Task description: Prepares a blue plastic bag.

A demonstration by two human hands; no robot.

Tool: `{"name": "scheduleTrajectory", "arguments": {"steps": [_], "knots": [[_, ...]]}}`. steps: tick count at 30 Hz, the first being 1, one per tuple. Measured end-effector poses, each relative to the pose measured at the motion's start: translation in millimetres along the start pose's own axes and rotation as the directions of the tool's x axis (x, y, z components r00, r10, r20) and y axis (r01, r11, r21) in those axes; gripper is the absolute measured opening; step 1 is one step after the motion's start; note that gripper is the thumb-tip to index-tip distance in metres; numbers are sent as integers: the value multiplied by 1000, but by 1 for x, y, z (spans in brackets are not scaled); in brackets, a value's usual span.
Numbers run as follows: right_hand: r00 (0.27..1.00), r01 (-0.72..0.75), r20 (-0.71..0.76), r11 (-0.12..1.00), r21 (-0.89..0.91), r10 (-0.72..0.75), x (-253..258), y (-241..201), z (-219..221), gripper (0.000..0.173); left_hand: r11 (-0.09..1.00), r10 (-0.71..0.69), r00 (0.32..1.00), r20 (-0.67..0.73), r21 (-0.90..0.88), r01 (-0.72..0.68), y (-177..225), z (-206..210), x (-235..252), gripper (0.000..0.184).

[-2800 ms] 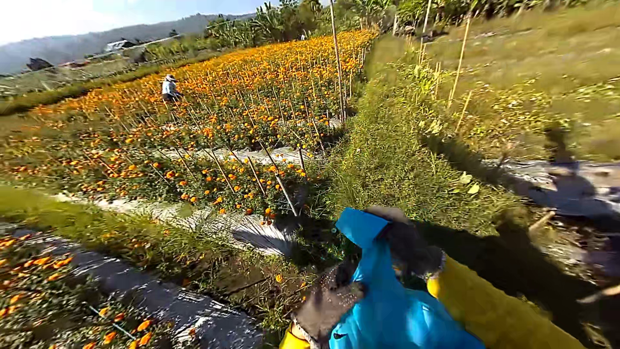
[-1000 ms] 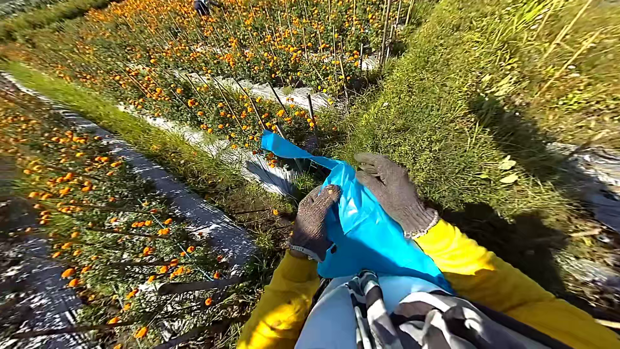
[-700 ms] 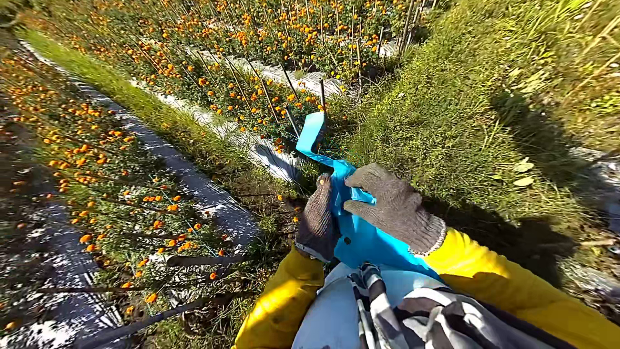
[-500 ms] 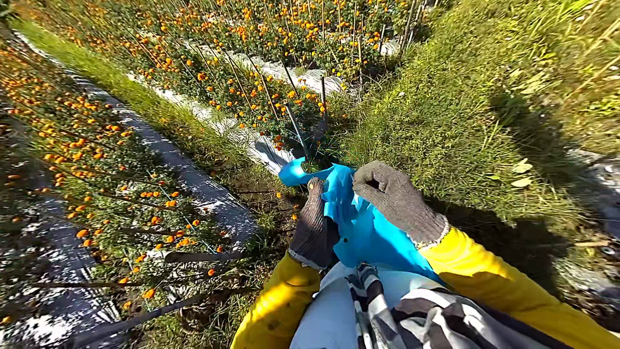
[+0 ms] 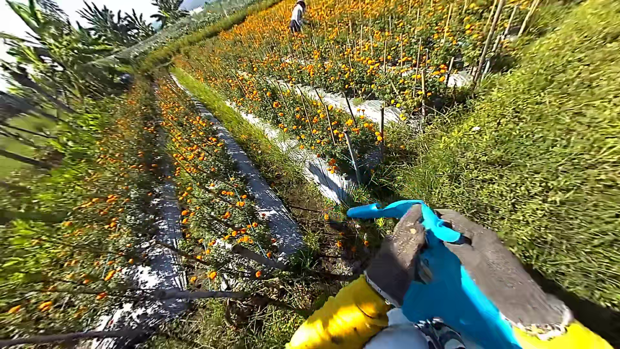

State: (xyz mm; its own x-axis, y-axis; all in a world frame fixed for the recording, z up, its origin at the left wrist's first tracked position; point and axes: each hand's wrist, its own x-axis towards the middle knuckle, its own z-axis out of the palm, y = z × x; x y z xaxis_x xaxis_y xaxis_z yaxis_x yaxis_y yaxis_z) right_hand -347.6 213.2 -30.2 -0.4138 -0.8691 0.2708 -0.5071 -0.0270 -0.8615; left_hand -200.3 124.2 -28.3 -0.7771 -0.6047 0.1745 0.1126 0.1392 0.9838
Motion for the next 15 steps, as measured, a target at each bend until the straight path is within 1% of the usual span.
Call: {"name": "scheduleTrajectory", "arguments": {"steps": [2,4,5,7,8,9,10,12,15], "knots": [[992,-120,57,990,67,117,2,-11,-1,30,999,-19,997,-74,-52,15,5,-7,1,43],[985,-149,103,981,127,136,0,-17,0,29,1000,-10,990,-138,-10,9,9,-12,-3,33],[987,-137,108,979,150,121,-2,-18,1,27,997,17,987,-161,71,-6,10,-14,-5,25],[988,-115,120,977,182,94,-3,-21,8,22,957,136,973,-186,278,-81,9,-21,-11,11],[988,-110,127,971,212,85,-3,-20,12,19,931,200,962,-187,342,-127,7,-25,-14,9],[988,-106,140,959,264,71,-2,-19,16,16,913,224,957,-187,383,-139,6,-29,-18,10],[988,-103,141,943,316,60,-1,-17,21,13,914,212,959,-187,384,-128,6,-31,-22,10],[988,-93,150,914,396,36,0,-13,28,12,944,149,968,-203,322,-78,4,-35,-28,10],[986,-105,161,898,427,38,-1,-13,35,13,978,29,965,-260,208,27,12,-36,-36,10]]}}
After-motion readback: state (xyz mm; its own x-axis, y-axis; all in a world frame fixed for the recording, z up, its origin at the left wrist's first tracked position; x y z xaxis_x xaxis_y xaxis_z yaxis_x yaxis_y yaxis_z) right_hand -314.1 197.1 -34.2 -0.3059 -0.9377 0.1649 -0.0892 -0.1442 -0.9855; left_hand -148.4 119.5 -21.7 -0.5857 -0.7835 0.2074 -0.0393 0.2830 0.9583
